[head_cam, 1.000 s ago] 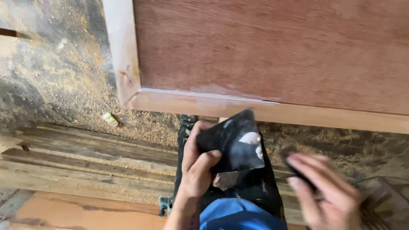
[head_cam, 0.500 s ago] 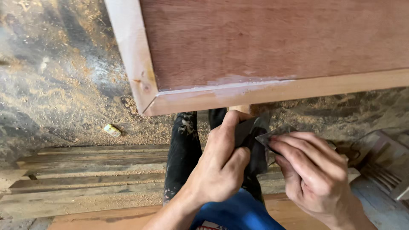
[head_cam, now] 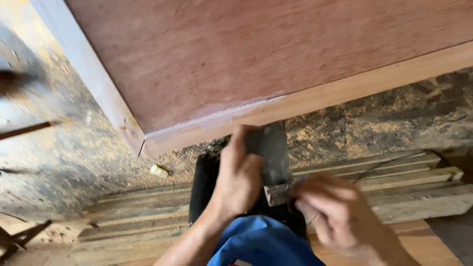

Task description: The person uses a putty knife to spread white wood filler along the frame edge of a wooden panel, scraping and smoothing the seam by hand. They then open a can, scoop filler onto the knife, and mix in red pigment with a stick to tint the filler.

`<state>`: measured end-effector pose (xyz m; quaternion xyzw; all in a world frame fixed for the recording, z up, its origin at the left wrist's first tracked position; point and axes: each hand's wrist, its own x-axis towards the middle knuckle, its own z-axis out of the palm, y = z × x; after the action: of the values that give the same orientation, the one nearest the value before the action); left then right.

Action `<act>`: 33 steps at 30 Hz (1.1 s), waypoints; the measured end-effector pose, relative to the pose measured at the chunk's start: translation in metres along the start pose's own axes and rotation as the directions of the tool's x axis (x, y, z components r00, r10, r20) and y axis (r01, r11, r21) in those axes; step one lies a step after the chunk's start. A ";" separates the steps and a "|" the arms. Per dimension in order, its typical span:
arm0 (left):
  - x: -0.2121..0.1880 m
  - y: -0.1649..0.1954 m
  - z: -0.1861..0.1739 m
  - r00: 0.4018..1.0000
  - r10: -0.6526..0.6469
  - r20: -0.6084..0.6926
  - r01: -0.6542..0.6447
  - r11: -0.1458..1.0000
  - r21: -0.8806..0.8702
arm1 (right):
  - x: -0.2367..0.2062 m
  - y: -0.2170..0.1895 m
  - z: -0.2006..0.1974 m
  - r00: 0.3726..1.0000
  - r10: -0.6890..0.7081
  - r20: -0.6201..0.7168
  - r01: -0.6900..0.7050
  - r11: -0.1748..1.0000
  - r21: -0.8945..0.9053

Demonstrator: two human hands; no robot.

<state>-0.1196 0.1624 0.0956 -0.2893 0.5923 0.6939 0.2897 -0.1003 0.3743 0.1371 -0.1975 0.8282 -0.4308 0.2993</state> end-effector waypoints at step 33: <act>0.220 0.022 -0.068 0.522 0.826 0.211 -0.851 0.490 0.188 | 0.109 0.028 0.023 0.964 -0.085 -0.250 -0.130 0.671 -0.730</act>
<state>-0.2778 0.1049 -0.0625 0.1101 0.7317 0.6724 -0.0217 -0.1680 0.3122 0.0679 -0.2326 0.9657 -0.0766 0.0860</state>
